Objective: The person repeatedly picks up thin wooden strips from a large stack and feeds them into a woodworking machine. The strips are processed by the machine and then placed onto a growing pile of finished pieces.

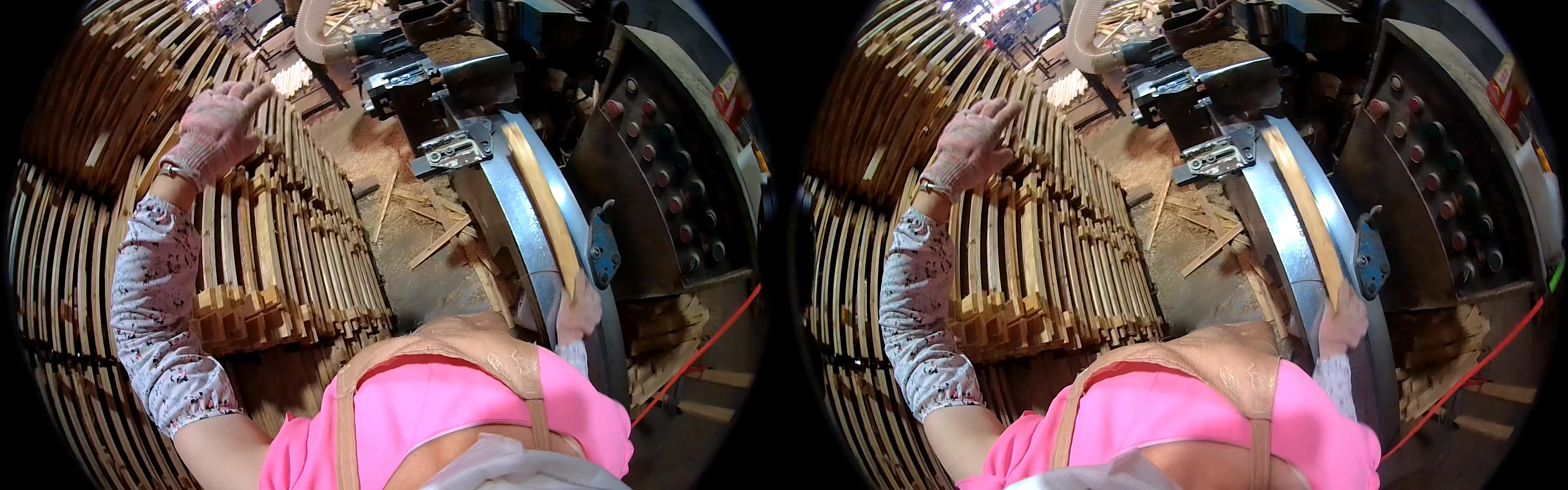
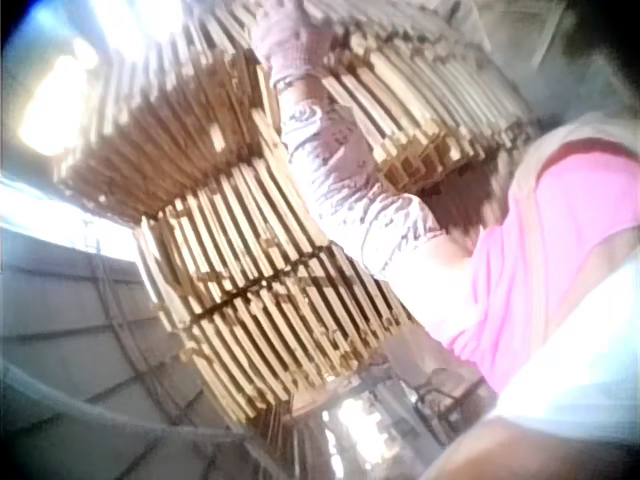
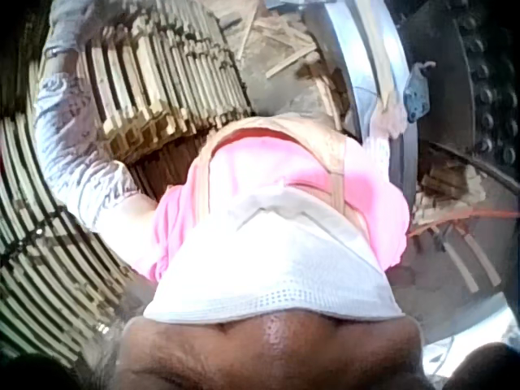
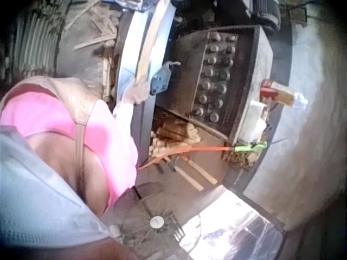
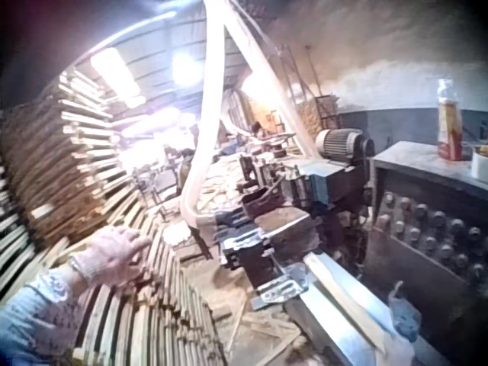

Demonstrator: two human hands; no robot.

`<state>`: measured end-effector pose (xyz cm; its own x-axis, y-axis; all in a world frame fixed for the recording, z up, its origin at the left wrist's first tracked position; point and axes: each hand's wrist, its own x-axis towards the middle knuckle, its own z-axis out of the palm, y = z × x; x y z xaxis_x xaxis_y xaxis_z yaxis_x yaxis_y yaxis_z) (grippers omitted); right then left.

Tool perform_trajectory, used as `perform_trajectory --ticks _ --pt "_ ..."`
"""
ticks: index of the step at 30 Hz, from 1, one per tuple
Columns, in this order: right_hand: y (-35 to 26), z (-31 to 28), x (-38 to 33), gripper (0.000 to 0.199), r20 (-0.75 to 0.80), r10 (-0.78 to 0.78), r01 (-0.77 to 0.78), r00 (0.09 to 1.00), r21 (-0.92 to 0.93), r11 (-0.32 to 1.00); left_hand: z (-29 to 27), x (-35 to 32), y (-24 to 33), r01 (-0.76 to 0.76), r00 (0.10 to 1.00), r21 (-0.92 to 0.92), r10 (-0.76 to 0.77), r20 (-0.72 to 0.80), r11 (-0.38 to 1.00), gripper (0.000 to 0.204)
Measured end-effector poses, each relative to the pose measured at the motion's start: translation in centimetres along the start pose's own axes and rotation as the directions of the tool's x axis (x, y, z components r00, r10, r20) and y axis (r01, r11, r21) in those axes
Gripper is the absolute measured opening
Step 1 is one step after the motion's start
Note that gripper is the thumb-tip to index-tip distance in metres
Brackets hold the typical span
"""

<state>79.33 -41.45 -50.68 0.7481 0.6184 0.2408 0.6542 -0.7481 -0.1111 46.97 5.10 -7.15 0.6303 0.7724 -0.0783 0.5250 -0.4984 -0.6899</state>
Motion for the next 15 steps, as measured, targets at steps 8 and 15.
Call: perform_trajectory --ticks 8,15 --pt "-11.6 10.9 23.6 0.066 -0.080 0.005 0.014 0.997 0.238 0.971 2.8 -1.0 -5.9 0.105 0.981 -0.080 -0.116 -0.154 0.991 0.072" --pt "-9.0 6.3 13.9 0.063 0.118 0.021 -0.050 0.993 0.253 0.966 16.1 -12.1 -20.4 0.639 0.755 -0.023 -0.621 0.210 0.769 0.068"
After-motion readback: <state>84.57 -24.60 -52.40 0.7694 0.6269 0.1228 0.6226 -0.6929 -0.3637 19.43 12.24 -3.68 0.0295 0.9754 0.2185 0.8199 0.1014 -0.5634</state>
